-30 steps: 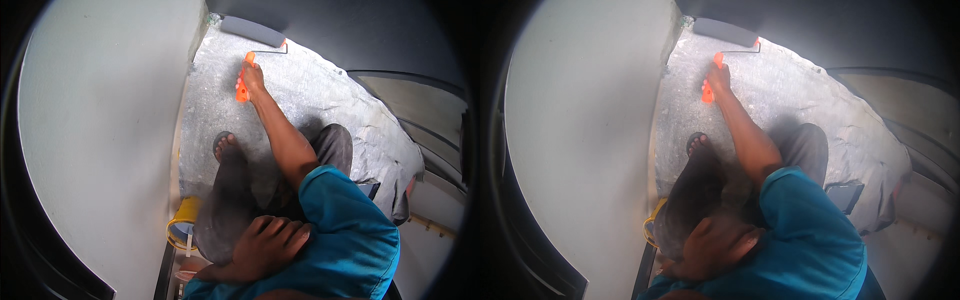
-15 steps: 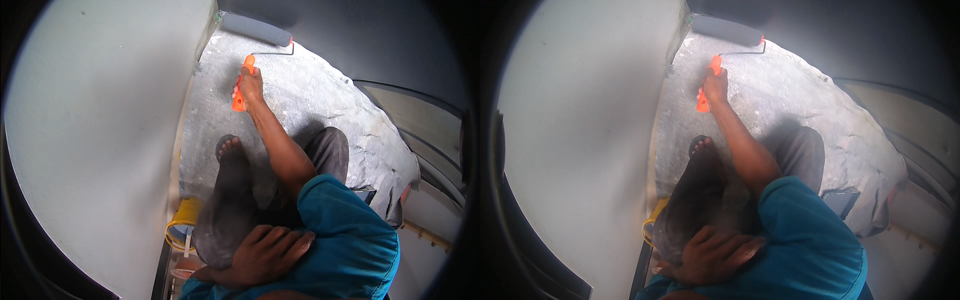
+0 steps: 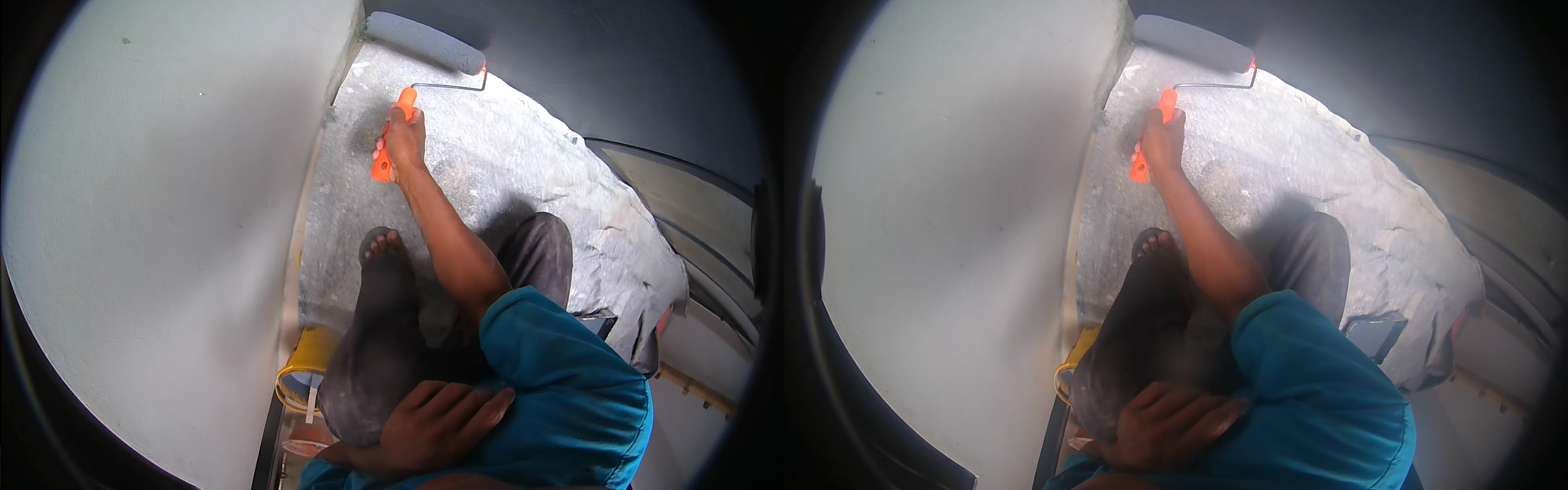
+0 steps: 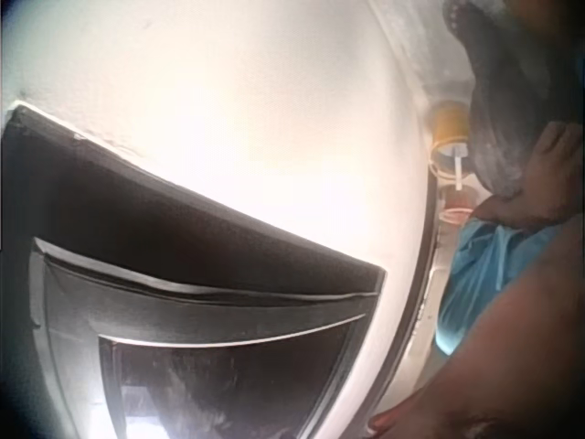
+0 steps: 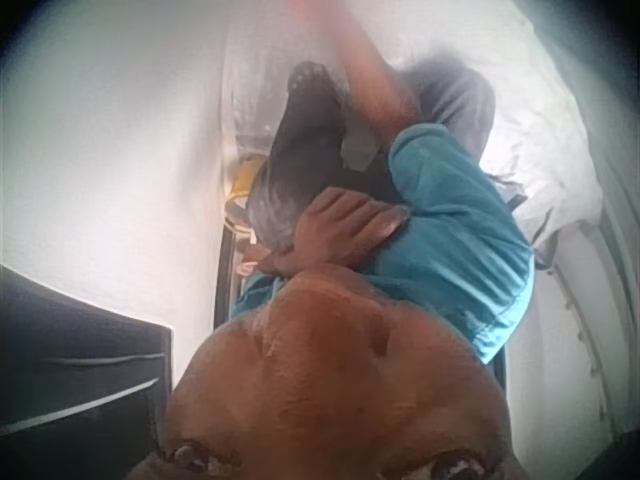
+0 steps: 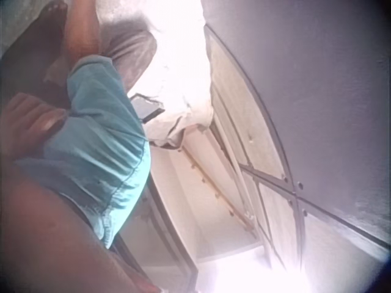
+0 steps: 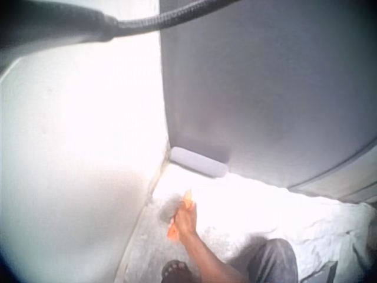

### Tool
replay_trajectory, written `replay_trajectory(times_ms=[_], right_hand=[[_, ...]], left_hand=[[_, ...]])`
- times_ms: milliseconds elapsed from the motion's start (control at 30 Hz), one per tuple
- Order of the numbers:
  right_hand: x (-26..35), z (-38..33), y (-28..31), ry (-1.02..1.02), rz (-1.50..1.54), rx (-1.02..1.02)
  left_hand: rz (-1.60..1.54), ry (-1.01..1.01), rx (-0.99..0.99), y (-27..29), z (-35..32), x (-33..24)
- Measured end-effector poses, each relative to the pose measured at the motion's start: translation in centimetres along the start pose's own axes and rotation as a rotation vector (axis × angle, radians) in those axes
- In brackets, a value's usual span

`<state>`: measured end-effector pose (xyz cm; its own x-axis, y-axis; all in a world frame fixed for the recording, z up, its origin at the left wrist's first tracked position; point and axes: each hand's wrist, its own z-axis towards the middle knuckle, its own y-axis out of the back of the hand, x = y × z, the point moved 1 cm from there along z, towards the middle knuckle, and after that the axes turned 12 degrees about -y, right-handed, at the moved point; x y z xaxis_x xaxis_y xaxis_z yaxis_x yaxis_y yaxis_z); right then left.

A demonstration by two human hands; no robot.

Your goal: The person uses a paint roller to apply paint to interior walls and an exterior wall. They move between rooms and outside, loading the roller from a paint tray and applying paint in long strokes.

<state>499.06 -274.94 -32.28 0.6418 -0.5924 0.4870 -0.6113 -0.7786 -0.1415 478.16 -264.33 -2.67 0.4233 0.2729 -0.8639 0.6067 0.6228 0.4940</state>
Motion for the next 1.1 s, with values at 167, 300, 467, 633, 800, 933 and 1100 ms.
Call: replay_trajectory(times_ms=[167, 300, 467, 633, 800, 933, 1100], right_hand=[[0.6, 1.6, 0.1, -0.011, 0.022, -0.002], [1.1, -2.3, -0.7, 0.030, 0.048, 0.052], [2.5, -7.5, -1.3, 0.156, 0.060, 0.133], [4.3, -12.1, -2.1, 0.268, 0.078, 0.199], [5.3, -15.7, -2.2, 0.363, 0.080, 0.215], [6.3, -17.2, -2.4, 0.486, 0.061, 0.255], [8.7, -19.1, -3.1, 0.678, 0.027, 0.277]], left_hand=[[-0.087, 0.024, 0.033, 0.8, 0.3, 0.4], [-0.237, 0.018, -0.060, 2.6, 1.2, 0.2], [-0.213, 0.013, -0.058, 2.0, 0.7, 0.0], [-0.208, -0.005, 0.052, 2.4, 0.3, 0.1], [-0.285, 0.003, 0.159, -2.8, -4.2, 2.4], [-0.222, -0.034, 0.214, -4.1, -3.6, 3.8], [-0.243, -0.010, 0.193, -2.8, -1.6, 4.9]])
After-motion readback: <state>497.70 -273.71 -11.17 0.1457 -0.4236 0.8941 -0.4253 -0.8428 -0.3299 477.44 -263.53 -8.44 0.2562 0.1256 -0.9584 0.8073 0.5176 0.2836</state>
